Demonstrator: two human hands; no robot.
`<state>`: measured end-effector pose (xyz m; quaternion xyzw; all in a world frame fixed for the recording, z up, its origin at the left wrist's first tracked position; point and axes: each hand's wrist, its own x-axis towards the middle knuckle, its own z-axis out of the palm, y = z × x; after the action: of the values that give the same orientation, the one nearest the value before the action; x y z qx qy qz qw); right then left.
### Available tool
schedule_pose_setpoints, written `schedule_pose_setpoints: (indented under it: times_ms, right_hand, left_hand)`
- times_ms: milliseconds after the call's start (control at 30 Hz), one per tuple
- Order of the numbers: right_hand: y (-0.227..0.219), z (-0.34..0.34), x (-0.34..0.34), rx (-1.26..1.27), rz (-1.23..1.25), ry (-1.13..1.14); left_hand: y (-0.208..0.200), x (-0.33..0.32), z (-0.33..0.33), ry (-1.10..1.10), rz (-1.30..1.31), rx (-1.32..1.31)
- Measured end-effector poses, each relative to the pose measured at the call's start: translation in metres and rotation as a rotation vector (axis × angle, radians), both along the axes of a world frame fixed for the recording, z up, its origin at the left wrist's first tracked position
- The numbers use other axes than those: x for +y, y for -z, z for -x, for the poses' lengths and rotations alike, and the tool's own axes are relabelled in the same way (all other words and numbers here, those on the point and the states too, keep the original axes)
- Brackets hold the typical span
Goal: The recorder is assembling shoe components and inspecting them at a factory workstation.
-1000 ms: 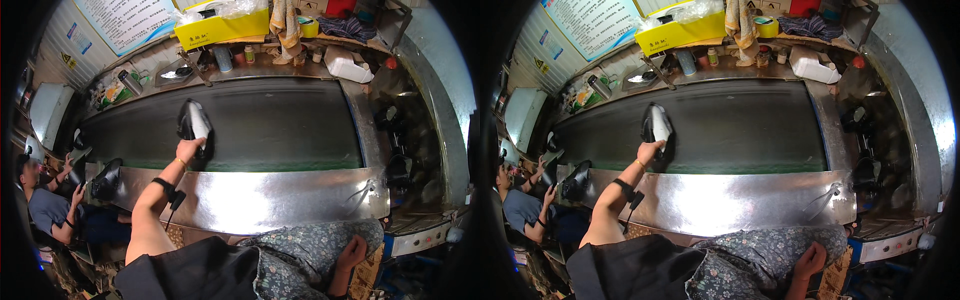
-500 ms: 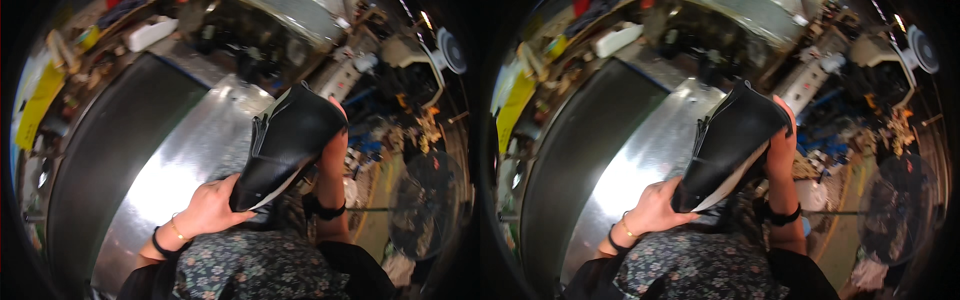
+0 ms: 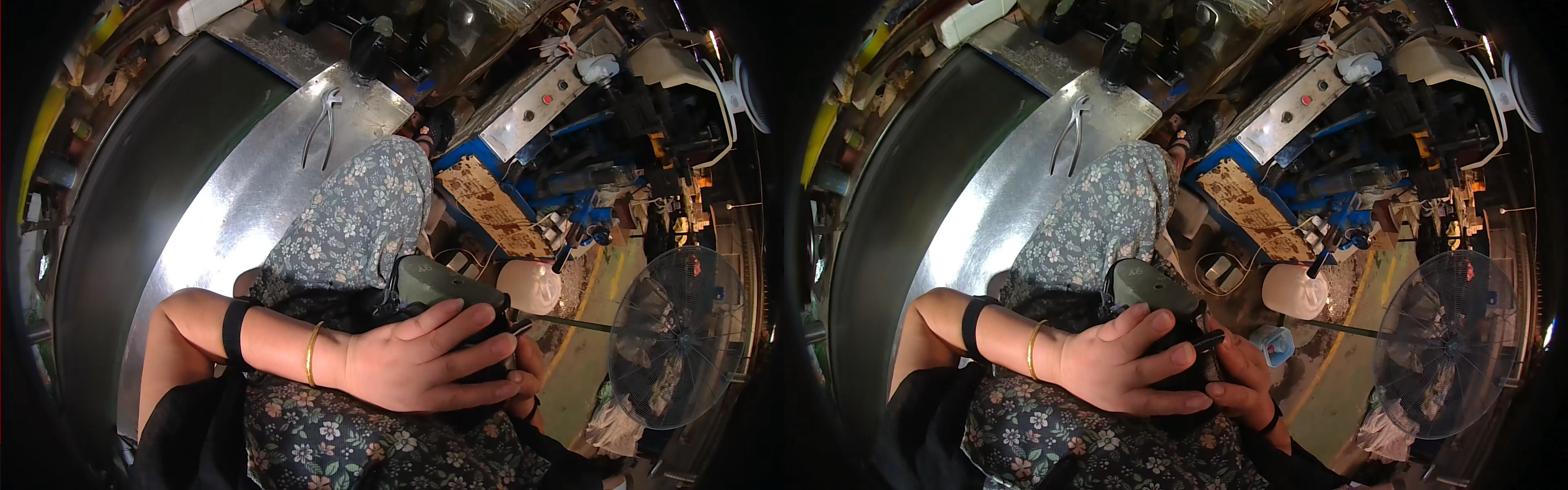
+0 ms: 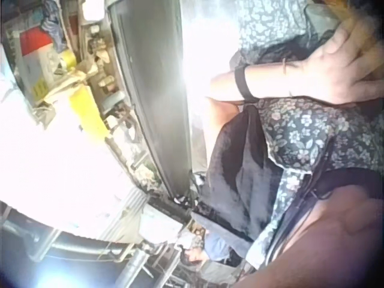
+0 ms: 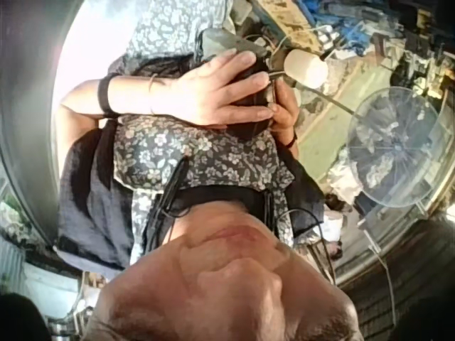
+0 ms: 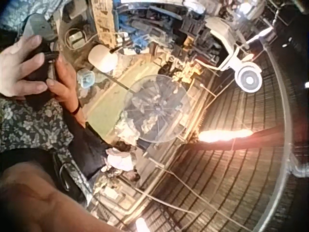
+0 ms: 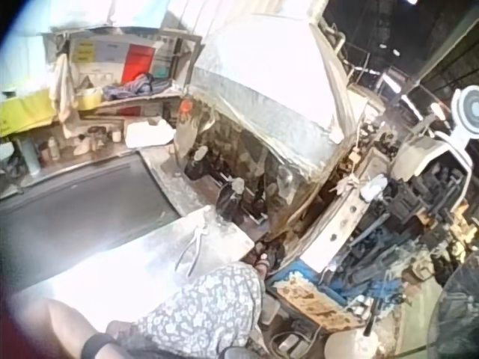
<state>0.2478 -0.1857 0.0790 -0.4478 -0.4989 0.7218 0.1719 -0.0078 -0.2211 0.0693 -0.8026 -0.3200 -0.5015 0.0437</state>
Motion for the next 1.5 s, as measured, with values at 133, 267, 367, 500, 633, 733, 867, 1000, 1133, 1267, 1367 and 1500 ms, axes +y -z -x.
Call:
schedule_pose_setpoints:
  times_ms: [133, 267, 367, 500, 633, 733, 867, 1000, 1133, 1267, 1367, 1500]
  right_hand:
    - [-0.006, 0.006, 0.014, 0.214, -0.679, -0.174]
    - [-0.016, 0.029, 0.022, 0.214, -1.380, -0.238]
    - [-0.024, 0.028, 0.031, 0.273, -1.351, -0.395]
    - [-0.038, 0.055, 0.043, 0.149, -1.337, -0.312]
    - [0.009, 0.090, 0.068, 0.153, -0.996, -0.070]
    - [0.098, 0.112, 0.056, 0.346, -0.563, 0.154]
    - [0.081, 0.111, 0.095, 0.290, -0.340, 0.234]
    - [0.064, 0.077, 0.102, 0.414, -0.323, 0.143]
    - [0.135, 0.104, 0.088, 0.309, -0.014, 0.014]
    - [0.083, 0.117, 0.087, 0.091, -0.236, -0.104]
    - [0.063, 0.117, 0.083, -0.166, -0.534, -0.122]
    - [0.046, 0.124, 0.087, -0.450, -0.936, -0.164]
  left_hand:
    - [-0.023, 0.011, 0.021, 0.430, 0.339, -0.280]
    - [-0.051, 0.032, 0.035, 0.250, 0.665, -0.245]
    - [-0.042, 0.038, 0.019, 0.163, 0.581, -0.244]
    - [-0.034, 0.055, 0.028, -0.026, 0.458, -0.236]
    - [-0.057, 0.065, 0.047, 0.023, 0.419, 0.034]
    - [-0.023, 0.090, 0.058, -0.257, 0.505, 0.041]
    - [-0.016, 0.129, 0.085, -0.226, 0.919, -0.348]
    - [-0.022, 0.103, 0.100, 0.116, 1.044, -0.642]
    - [0.015, 0.102, 0.085, 0.073, 1.176, -0.676]
    - [0.017, 0.117, 0.097, 0.144, 1.267, -0.669]
    - [0.016, 0.118, 0.090, 0.165, 1.195, -0.651]
    - [0.020, 0.128, 0.090, 0.115, 1.187, -0.618]
